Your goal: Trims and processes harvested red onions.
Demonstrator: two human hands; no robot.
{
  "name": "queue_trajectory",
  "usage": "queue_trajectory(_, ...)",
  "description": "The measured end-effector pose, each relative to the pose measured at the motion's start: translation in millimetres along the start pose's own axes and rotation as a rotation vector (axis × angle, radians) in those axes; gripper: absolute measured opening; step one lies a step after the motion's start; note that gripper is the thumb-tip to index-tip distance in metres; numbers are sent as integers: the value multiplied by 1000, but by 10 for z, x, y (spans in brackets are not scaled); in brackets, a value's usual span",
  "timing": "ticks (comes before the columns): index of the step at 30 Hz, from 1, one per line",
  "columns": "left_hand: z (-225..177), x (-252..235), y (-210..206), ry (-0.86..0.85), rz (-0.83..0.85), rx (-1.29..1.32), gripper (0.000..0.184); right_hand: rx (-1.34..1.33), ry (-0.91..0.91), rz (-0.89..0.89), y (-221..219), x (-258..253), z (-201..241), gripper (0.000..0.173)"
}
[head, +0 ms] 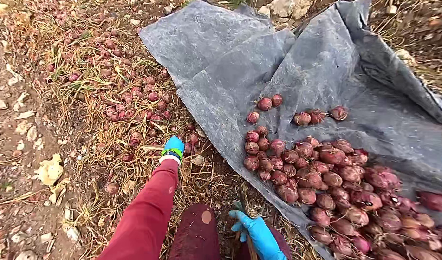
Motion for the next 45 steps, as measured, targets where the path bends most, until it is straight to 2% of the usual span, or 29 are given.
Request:
queue_trajectory(3,-37,-205,-328,98,-49,28,47,6,-131,56,-197,63,-200,37)
queue_trajectory(5,-57,-291,-398,129,-104,93,51,-22,-187,83,-276,95,-255,34)
queue_trajectory(8,99,-432,-357,142,-94,108,53,-68,-246,118,-337,78,-261,38)
queue_trajectory(10,286,-428,-301,119,-59,117,62,-57,-266,123,-321,29,-227,49)
queue_trajectory(12,463,-118,-191,79,-21,191,73,-39,-246,95,-295,-21,-217,69)
queue_trajectory(14,605,369,-64,-5,37,262,73,-14,-208,79,-291,-100,-210,79)
queue_trajectory(17,723,1154,97,-204,208,321,65,37,-83,170,-400,-180,-141,80)
queue_trajectory(20,605,1905,312,-411,475,152,66,51,199,259,-578,-68,186,81)
queue_trajectory(23,615,2456,475,-546,705,-25,72,169,450,139,-745,239,472,90)
queue_trajectory(25,707,2580,599,-564,757,-61,72,324,486,96,-807,437,560,90)
queue_trajectory(27,742,2647,724,-569,663,-239,79,477,392,145,-812,536,544,84)
queue_trajectory(29,727,2729,789,-556,511,-378,84,438,350,149,-832,602,470,77)
queue_trajectory(32,677,2828,745,-549,405,-283,82,263,374,60,-872,647,449,80)
queue_trajectory(36,638,2884,659,-609,546,-123,79,360,477,-19,-731,690,553,82)
queue_trajectory(38,585,2880,646,-602,590,-160,78,453,451,-13,-639,700,621,81)
queue_trajectory(41,539,2676,680,-484,385,-259,79,391,421,59,-514,651,601,78)
queue_trajectory(43,537,2509,670,-413,247,-103,77,299,374,26,-458,565,508,80)
queue_trajectory(45,449,2555,599,-451,277,-58,62,425,283,72,-423,407,393,81)
Point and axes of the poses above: each hand's wrist, its own x-axis away from the middle knuckle, its own y-axis out of the back of the hand, z = x × y, the point moved 1 cm from there along -x, towards the middle knuckle, and after that the axes turned 12 degrees about x, right-handed, at the moved point
